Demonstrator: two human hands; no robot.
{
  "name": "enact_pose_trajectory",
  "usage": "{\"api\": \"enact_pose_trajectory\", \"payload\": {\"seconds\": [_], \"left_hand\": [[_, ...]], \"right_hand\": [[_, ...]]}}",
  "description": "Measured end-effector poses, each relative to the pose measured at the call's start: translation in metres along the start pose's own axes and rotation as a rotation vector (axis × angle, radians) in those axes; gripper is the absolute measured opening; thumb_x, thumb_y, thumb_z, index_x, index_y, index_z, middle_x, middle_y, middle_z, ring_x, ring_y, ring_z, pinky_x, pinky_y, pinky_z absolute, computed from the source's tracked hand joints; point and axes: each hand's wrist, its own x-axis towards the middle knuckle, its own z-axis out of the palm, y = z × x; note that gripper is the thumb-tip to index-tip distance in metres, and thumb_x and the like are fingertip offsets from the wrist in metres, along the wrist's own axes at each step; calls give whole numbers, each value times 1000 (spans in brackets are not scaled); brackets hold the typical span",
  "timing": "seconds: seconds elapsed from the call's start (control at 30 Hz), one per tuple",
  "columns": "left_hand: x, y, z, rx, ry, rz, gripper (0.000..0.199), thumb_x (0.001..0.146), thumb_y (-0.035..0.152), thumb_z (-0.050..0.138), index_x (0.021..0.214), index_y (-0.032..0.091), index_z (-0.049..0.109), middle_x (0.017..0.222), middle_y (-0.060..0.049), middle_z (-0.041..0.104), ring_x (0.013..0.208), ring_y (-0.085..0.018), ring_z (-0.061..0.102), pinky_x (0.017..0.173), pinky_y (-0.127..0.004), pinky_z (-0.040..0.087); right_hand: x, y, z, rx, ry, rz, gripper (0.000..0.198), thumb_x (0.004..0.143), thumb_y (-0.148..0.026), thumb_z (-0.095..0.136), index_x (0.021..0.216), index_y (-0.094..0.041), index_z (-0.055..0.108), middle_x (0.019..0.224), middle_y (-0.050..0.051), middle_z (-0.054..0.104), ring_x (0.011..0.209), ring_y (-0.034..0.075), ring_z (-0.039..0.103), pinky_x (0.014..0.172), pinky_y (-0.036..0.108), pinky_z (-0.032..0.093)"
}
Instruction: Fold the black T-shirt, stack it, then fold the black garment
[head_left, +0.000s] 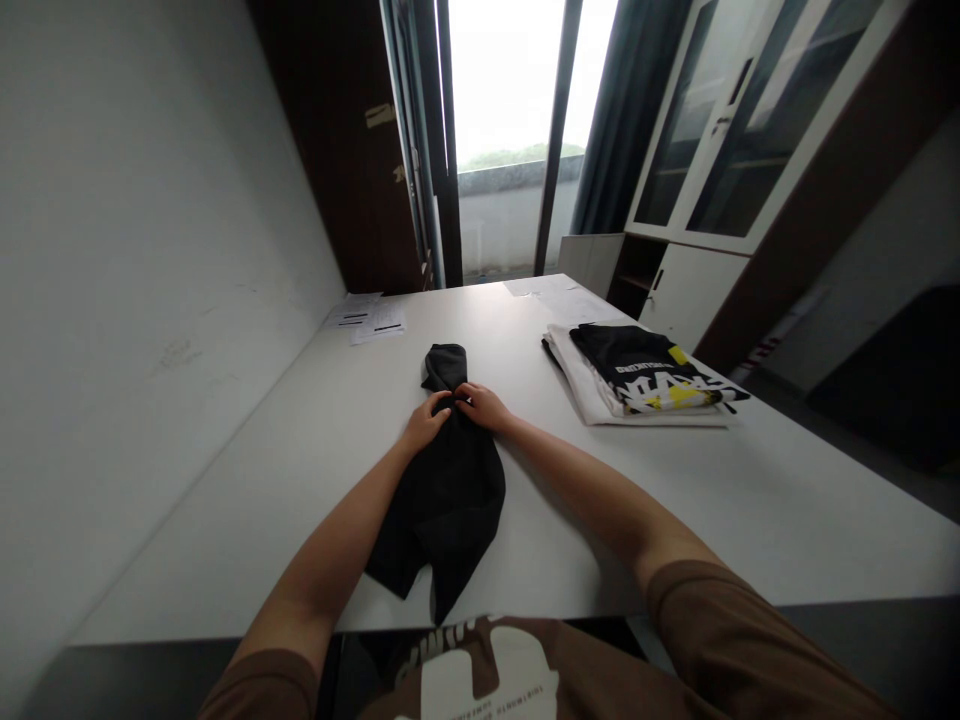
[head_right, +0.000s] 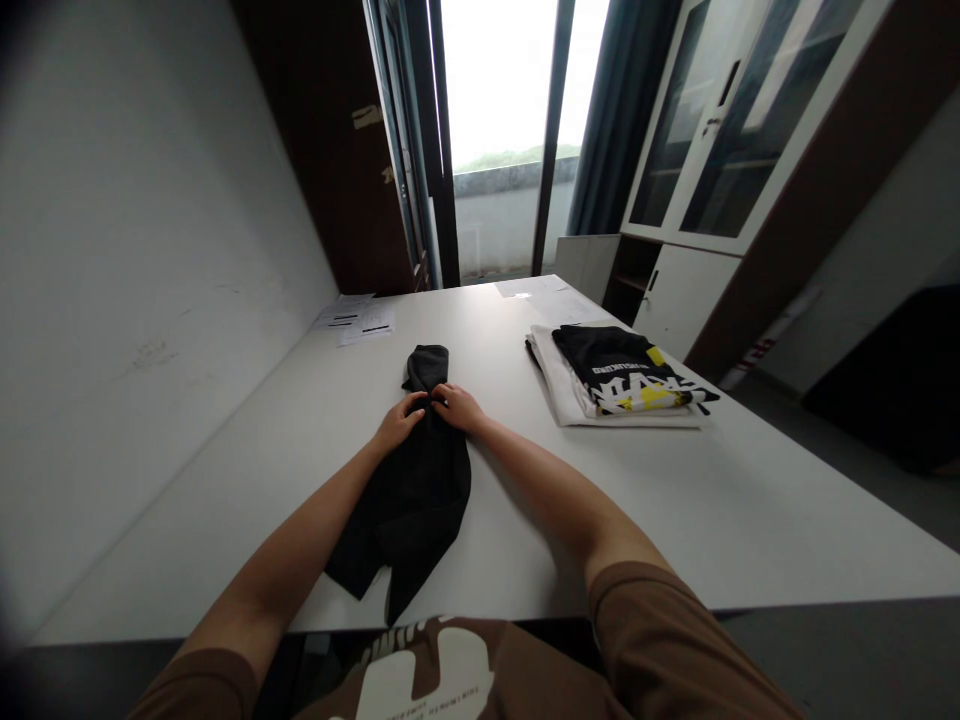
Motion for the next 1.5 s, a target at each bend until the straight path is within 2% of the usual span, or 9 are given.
{"api": "enact_pose_trajectory", "payload": {"seconds": [0.43, 1.03, 1.5], "left_hand": [[0, -3, 1, 15, -6, 28, 48, 97, 27, 67, 144, 23, 72, 151, -8, 74, 145, -30, 68, 133, -49, 47], [-4, 17, -3, 30, -4, -19, 46, 96, 24, 68, 141, 25, 75, 148, -6, 77, 142, -31, 70, 132, -51, 49], [-3, 11, -3, 32, -15, -5, 47, 97, 23, 67, 143, 24, 73, 151, -7, 75, 144, -30, 68, 132, -50, 48]], "right_hand": [[-1, -5, -2, 6, -4, 9, 17, 100, -20, 72, 117, -25, 74, 115, 5, 75, 102, 22, 70, 94, 34, 54], [-1, -12, -7, 17, -17, 32, 16, 100, -20, 72, 115, -25, 75, 114, 5, 75, 102, 22, 70, 93, 34, 55], [-1, -12, -7, 24, -21, 34, 17, 100, -20, 72, 116, -25, 75, 114, 6, 76, 103, 22, 70, 93, 34, 54]]}}
